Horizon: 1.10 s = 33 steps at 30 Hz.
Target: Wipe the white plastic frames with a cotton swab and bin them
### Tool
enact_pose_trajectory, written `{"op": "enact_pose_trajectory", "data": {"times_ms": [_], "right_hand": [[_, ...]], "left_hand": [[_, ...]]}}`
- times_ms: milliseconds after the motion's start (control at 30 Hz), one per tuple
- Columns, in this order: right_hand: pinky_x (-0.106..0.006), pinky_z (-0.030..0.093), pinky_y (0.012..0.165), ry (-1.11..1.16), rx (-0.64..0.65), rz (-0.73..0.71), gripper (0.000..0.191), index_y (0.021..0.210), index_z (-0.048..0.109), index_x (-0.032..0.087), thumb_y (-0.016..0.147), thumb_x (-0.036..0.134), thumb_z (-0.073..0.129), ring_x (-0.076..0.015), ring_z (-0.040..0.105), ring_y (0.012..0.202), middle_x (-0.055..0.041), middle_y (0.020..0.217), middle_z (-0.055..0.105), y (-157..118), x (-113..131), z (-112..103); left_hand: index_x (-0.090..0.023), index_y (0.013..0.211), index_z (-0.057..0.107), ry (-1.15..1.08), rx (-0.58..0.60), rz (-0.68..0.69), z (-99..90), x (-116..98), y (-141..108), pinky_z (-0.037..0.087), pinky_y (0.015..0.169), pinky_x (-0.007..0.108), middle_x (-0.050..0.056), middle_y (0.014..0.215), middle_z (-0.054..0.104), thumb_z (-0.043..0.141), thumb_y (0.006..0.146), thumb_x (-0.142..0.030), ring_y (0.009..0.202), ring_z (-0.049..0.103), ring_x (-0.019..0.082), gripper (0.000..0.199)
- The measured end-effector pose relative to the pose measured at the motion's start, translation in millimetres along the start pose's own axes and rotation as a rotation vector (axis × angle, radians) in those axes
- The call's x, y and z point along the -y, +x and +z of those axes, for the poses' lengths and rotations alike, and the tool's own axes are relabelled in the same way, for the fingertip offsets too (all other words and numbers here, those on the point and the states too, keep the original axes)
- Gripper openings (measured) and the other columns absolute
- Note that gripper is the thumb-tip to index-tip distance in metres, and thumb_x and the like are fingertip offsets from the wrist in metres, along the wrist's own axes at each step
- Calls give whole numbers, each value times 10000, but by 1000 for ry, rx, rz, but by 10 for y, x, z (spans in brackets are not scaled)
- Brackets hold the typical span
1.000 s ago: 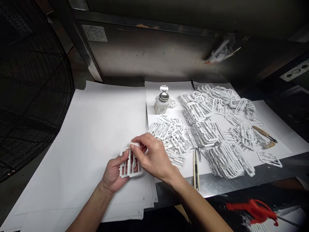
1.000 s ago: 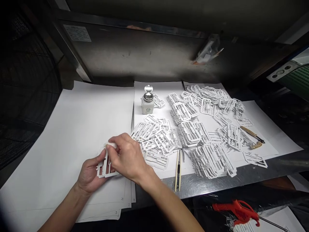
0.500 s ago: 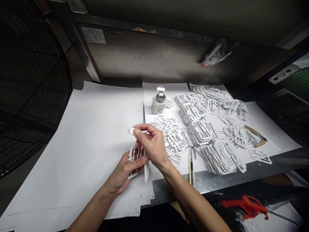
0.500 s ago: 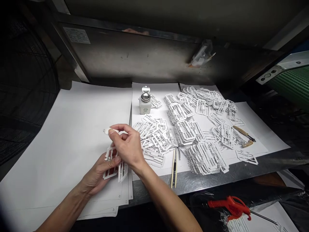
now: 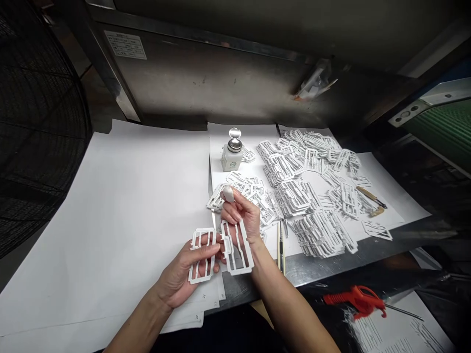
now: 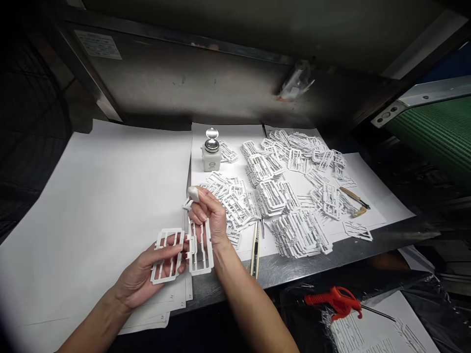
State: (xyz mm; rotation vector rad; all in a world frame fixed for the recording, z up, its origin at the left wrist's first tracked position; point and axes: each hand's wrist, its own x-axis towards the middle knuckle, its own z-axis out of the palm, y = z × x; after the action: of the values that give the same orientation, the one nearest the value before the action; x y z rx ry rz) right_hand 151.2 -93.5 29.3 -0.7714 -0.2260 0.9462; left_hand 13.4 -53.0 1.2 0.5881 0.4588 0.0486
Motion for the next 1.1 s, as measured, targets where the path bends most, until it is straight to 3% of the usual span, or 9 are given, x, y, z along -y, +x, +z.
{"op": "enact_pose_trajectory", "data": {"times_ms": [200, 400, 600, 833, 967, 1100], "right_hand": [[-177, 132, 346, 40, -22, -11, 92, 747, 535, 155, 697, 224, 570, -21, 118, 404, 23, 683, 466, -35, -26, -70], [-157, 307, 433, -10, -65, -30, 122, 783, 595, 156, 700, 240, 626, -33, 328, 484, 23, 685, 480, -18, 17, -180], [-154, 363, 482, -196, -129, -96, 157, 841, 640, 160, 716, 251, 666, -28, 435, 539, 6, 808, 574, 2, 94, -210], [-183, 404, 524, -544, -160, -176, 167, 804, 648, 148, 723, 292, 672, -53, 510, 541, -2, 764, 587, -24, 116, -122], [-176, 288, 399, -763, -161, -151, 216, 823, 653, 171, 731, 366, 659, -52, 402, 425, 36, 533, 500, -65, 41, -115], [-176, 213, 377, -989, -208, -167, 227, 823, 644, 208, 768, 422, 596, -38, 286, 381, 62, 468, 409, -113, -80, -92]], "left_hand": [[-151, 841, 571, 249, -99, 101, 145, 37, -39, 437, 682, 254, 25, 787, 520, 718, 707, -268, 735, 476, 140, 231], [-150, 891, 552, 390, -157, 170, 119, 46, -42, 430, 748, 278, 45, 843, 535, 714, 711, -329, 810, 488, 171, 301], [-143, 916, 556, 429, -209, 167, 100, 25, -59, 438, 763, 302, 56, 862, 550, 703, 716, -358, 817, 498, 183, 328], [-152, 910, 560, 448, -229, 181, 114, 25, -71, 442, 766, 308, 46, 847, 562, 693, 727, -351, 812, 511, 182, 301], [-144, 884, 584, 402, -241, 194, 156, 44, -76, 453, 745, 299, 49, 821, 579, 725, 691, -320, 813, 533, 197, 297], [-147, 916, 619, 152, -141, 122, 163, 109, -44, 476, 734, 277, 48, 830, 598, 734, 679, -241, 807, 558, 184, 280]]}}
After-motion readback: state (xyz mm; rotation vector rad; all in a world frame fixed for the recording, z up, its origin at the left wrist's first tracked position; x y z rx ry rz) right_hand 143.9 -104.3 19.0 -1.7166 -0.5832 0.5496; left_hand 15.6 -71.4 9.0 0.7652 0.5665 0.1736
